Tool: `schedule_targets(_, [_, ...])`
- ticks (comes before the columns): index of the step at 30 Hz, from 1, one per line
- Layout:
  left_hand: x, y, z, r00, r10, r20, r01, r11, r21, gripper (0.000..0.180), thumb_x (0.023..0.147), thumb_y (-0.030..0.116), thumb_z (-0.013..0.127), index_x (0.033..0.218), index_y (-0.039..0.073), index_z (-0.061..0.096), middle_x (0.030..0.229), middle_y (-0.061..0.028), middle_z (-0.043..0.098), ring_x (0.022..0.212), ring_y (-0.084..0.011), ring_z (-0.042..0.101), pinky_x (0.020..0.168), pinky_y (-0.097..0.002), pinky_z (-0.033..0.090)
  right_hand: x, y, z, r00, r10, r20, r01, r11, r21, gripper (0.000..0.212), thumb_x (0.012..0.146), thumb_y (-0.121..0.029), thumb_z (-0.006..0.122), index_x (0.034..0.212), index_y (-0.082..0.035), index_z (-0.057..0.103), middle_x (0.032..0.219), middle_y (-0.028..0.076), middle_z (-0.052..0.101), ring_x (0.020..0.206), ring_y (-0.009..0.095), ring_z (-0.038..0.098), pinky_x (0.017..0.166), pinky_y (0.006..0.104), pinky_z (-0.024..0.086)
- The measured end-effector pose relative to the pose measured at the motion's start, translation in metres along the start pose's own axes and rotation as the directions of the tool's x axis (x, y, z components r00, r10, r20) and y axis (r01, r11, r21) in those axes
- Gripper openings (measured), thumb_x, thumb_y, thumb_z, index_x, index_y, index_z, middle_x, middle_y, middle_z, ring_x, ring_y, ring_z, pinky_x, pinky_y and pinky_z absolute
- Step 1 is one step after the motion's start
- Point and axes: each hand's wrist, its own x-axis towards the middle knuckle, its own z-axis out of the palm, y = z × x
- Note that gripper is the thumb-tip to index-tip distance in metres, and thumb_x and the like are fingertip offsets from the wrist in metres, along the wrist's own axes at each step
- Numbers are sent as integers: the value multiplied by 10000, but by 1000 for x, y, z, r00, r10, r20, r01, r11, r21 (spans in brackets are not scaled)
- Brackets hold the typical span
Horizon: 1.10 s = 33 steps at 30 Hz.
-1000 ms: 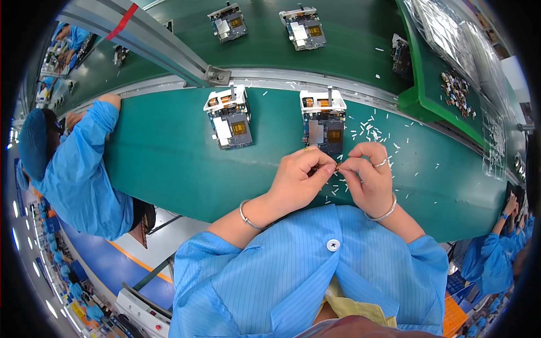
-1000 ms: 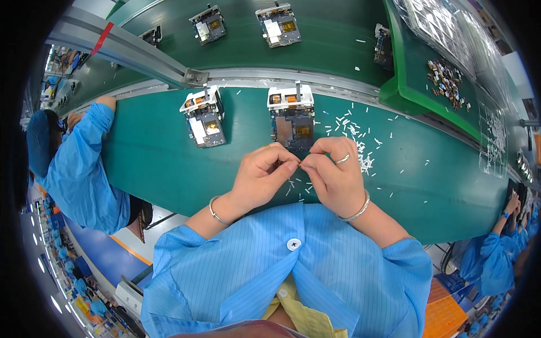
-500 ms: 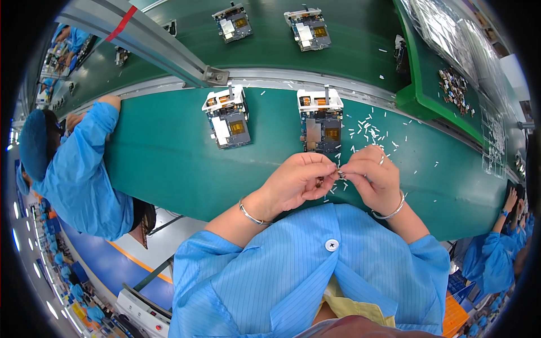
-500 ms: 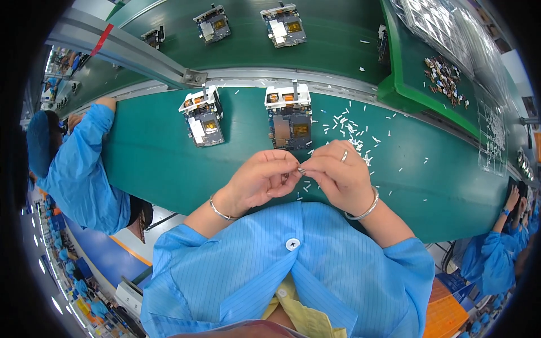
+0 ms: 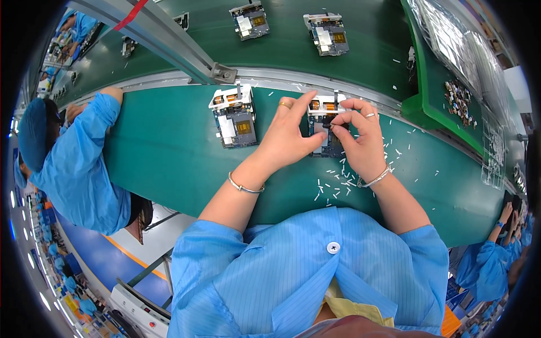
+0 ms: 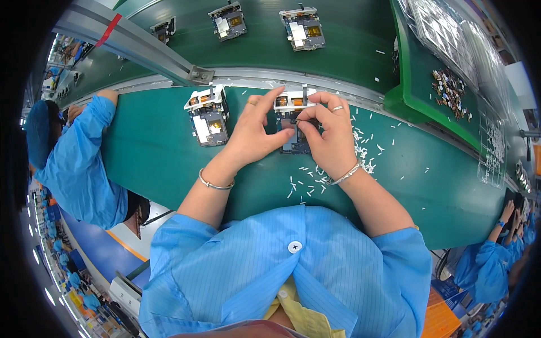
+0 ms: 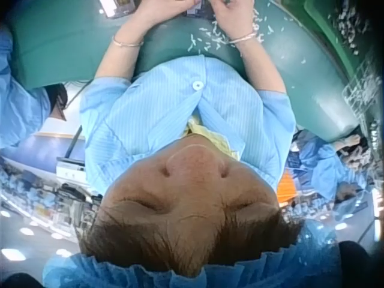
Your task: The person assembles electronic components onto a circuit board by hand, taking the components from a plastic tray and placing them on the circuit board as it moves along a conveyor belt.
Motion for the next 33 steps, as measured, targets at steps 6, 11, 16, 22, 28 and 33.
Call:
schedule_targets(6, [5,2,1,996,-73,42,74,997,-20,665,740,233,744,1361,175,512,950,-63,503,681,-125,431,621,-254,419,3,0,4,999,5,-35,-7,999,-38,129,748,-3,697,849,-70,654,1121,89,565,1089,313,483,908,388,436])
schedule_targets(11, [7,6,1,986,-154,65,159,984,-79,603,763,195,732,1335,187,543,906,-29,479,669,-99,410,615,-234,406,4,-2,5,999,-32,-41,28,996,-89,128,756,3,680,857,-62,635,1092,97,573,1064,326,498,899,395,438])
schedule_targets(16, [7,6,3,962,-253,107,270,942,-197,594,750,151,742,1314,188,563,946,-11,466,698,-76,399,635,-213,403,5,-4,5,995,-92,-43,85,986,-142,131,752,11,672,851,-56,620,1057,99,578,1045,335,503,887,408,440])
schedule_targets(22, [7,7,11,967,-254,26,253,940,-230,554,725,108,732,1259,166,596,955,-11,463,706,-69,402,644,-205,409,4,-1,5,987,-152,-53,141,975,-174,140,750,20,664,853,-56,606,1034,95,582,1030,339,506,887,417,437])
schedule_targets(28, [7,7,13,972,-236,4,232,952,-200,548,712,106,733,1241,160,604,940,-12,463,697,-69,408,624,-207,407,6,2,1,987,-158,-9,154,976,-151,242,733,28,671,937,-76,591,1041,98,580,1050,348,498,924,427,417])
schedule_targets(33, [7,6,16,977,-209,-37,198,959,-202,524,708,100,726,1217,148,610,914,-7,456,700,-74,415,628,-212,408,5,2,6,998,-60,-20,58,995,-84,318,710,33,670,991,-79,571,1077,102,565,1087,344,481,947,426,403])
